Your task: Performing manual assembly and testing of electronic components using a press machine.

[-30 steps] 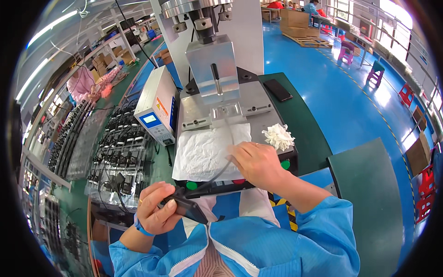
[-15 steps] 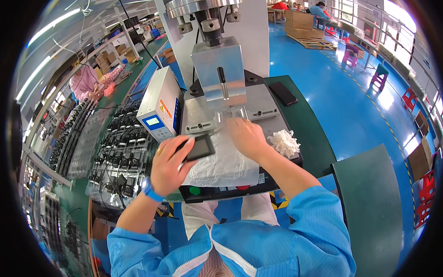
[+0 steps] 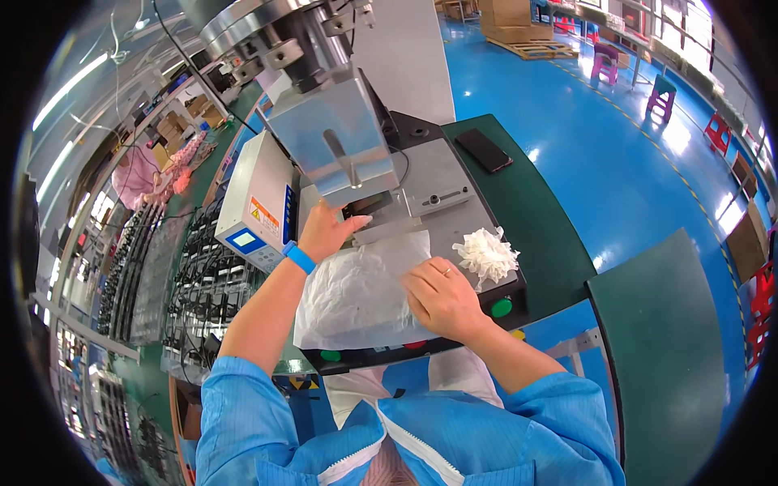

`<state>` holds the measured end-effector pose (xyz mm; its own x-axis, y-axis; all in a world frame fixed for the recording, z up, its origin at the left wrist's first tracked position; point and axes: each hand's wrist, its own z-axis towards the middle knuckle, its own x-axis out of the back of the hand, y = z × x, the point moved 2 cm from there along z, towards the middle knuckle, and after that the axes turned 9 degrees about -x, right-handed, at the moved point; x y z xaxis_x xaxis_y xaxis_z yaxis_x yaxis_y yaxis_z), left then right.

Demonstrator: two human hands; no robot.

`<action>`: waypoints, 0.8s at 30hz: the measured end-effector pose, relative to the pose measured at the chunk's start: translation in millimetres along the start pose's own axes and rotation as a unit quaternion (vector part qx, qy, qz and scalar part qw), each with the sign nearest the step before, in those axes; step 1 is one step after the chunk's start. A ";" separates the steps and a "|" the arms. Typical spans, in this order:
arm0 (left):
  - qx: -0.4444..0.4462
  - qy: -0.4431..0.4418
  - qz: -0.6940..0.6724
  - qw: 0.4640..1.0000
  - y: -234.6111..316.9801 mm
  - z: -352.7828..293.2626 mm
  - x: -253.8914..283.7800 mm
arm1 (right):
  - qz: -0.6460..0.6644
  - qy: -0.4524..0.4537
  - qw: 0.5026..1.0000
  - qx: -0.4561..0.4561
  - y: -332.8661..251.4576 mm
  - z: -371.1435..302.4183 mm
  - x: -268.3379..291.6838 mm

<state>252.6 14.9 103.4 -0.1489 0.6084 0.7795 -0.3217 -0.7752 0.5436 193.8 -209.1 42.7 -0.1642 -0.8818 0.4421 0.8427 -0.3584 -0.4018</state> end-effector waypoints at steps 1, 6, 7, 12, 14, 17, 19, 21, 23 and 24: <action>0.049 -0.029 -0.007 0.998 -1.2 2.1 -1.9 | -0.002 0.002 1.000 0.007 -0.7 -0.2 -0.7; -0.167 0.062 0.021 0.984 -20.6 5.1 -19.4 | 0.014 0.002 1.000 0.000 -3.0 0.6 1.3; -0.168 0.057 0.020 0.984 -17.7 6.7 -20.8 | 0.014 0.003 1.000 -0.005 -1.0 0.0 3.0; -0.095 -0.062 0.067 0.991 -14.5 3.6 -14.3 | 0.027 -0.001 1.000 -0.011 1.6 -3.1 2.5; -0.057 -0.078 0.018 0.995 -21.5 2.9 -14.5 | 0.027 -0.001 1.000 -0.012 1.2 -3.3 1.9; -0.014 -0.094 -0.034 0.995 -27.4 2.1 -17.0 | 0.030 -0.005 0.999 -0.015 0.4 -4.3 1.8; -0.060 -0.081 0.014 0.995 -22.8 2.1 -19.6 | 0.033 -0.008 0.999 -0.022 0.0 -4.0 2.9; -0.106 -0.067 0.061 0.990 -16.7 2.8 -20.9 | 0.036 -0.012 0.999 -0.027 0.2 -3.8 2.5; -0.070 -0.083 0.054 0.993 -14.5 7.1 -18.9 | 0.026 -0.019 0.999 -0.032 0.9 -1.9 1.6; -0.039 -0.101 0.048 0.993 -13.4 9.6 -17.5 | 0.013 -0.023 0.999 -0.038 0.9 -0.7 1.6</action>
<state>268.5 13.0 85.5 0.0055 0.4796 0.8775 -0.3879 -0.8077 0.4439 193.9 -211.1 42.5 -0.1182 -0.8765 0.4667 0.8043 -0.3601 -0.4727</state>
